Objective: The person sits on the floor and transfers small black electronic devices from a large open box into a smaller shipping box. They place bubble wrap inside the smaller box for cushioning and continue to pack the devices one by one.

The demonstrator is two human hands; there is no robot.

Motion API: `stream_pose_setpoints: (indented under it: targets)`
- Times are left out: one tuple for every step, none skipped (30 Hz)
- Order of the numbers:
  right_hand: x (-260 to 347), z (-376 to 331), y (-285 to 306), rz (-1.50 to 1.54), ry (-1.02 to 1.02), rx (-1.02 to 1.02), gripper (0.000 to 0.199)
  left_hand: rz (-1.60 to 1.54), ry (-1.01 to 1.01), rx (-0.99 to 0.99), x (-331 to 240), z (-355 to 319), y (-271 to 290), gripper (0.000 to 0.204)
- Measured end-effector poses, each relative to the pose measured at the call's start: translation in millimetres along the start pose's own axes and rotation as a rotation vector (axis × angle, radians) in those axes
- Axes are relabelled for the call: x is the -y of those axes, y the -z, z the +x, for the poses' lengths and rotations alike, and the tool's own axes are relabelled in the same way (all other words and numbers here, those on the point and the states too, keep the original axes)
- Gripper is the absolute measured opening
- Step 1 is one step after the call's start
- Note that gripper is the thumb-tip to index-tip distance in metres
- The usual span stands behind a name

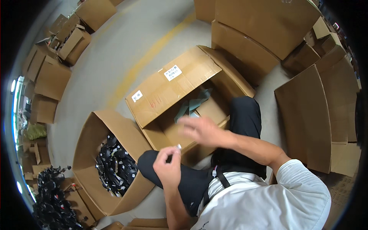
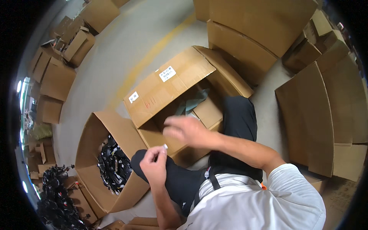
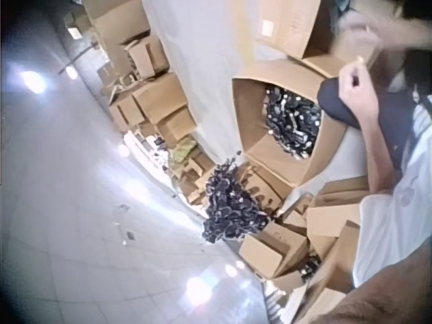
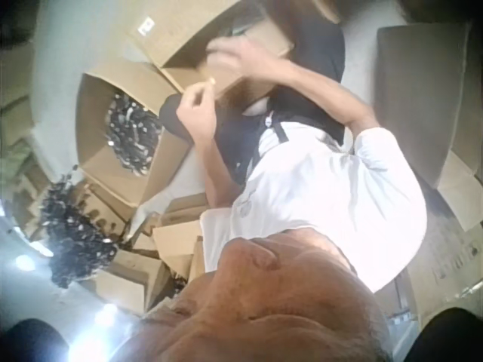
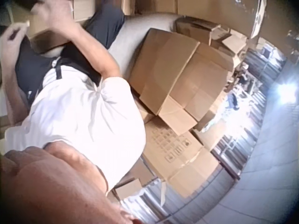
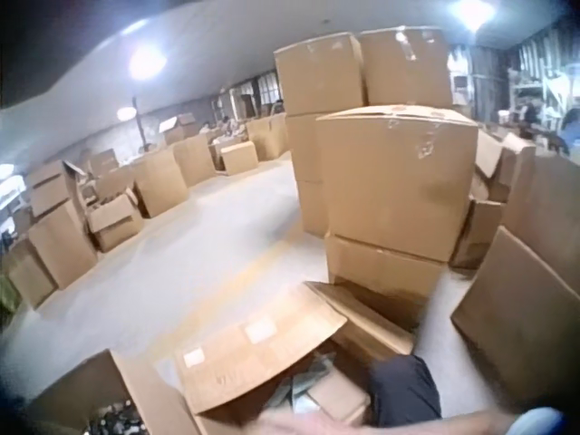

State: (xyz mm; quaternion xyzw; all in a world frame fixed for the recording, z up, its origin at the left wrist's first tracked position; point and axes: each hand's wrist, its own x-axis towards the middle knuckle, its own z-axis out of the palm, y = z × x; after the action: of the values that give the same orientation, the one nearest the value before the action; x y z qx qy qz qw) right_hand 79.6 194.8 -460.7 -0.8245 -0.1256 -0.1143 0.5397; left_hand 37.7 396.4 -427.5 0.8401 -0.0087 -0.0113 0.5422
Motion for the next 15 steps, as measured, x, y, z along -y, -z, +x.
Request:
stream_pose_setpoints:
  targets:
    - [-35.1,18.2,-5.4,0.221,-0.276,-0.013,0.036,-0.065,0.079,-0.041,-1.5,20.1,-4.5,0.010]
    - [-78.8,34.1,-7.0,0.327,-0.566,-0.058,0.040,-0.142,0.154,-0.071,-7.8,47.4,-15.1,0.012]
    - [-99.8,48.2,-14.3,0.476,-0.801,-0.132,0.046,-0.217,0.168,-0.077,-2.8,77.8,-22.1,0.015]
    - [-137.4,49.8,-21.6,0.565,-0.909,-0.254,0.048,-0.304,0.174,-0.059,3.2,113.4,-39.8,0.019]
    - [-175.7,47.6,-22.1,0.594,-0.984,-0.319,0.046,-0.280,0.198,0.003,3.7,148.8,-61.7,0.019]
    - [-197.3,51.0,-24.2,0.635,-1.055,-0.366,0.045,-0.245,0.224,0.045,5.3,181.8,-76.6,0.020]
    - [-203.5,57.3,-29.3,0.753,-1.010,-0.396,0.041,-0.261,0.265,0.055,18.8,212.3,-87.5,0.020]
    - [-207.4,62.3,-32.4,0.870,-0.964,-0.427,0.038,-0.277,0.307,0.067,34.4,238.6,-96.4,0.021]
    - [-210.0,66.4,-34.7,0.986,-0.917,-0.459,0.034,-0.252,0.326,0.067,53.7,262.2,-102.9,0.019]
    - [-211.9,71.4,-35.9,1.024,-0.911,-0.471,0.031,-0.226,0.341,0.070,71.4,285.6,-108.6,0.018]
    - [-216.7,71.2,-34.3,1.055,-0.911,-0.497,0.028,-0.202,0.361,0.089,83.2,301.7,-118.0,0.018]
    - [-218.8,70.7,-32.9,1.085,-0.914,-0.523,0.024,-0.179,0.394,0.093,87.2,311.1,-124.7,0.017]
    - [-219.0,71.3,-34.2,1.068,-0.943,-0.527,0.020,-0.156,0.424,0.097,90.3,319.9,-131.4,0.017]
    - [-215.1,68.2,-34.8,1.062,-0.957,-0.552,0.021,-0.132,0.460,0.100,90.9,324.8,-137.2,0.017]
    - [-216.9,67.0,-37.5,1.043,-0.957,-0.559,0.019,-0.144,0.478,0.100,91.1,330.0,-141.9,0.017]
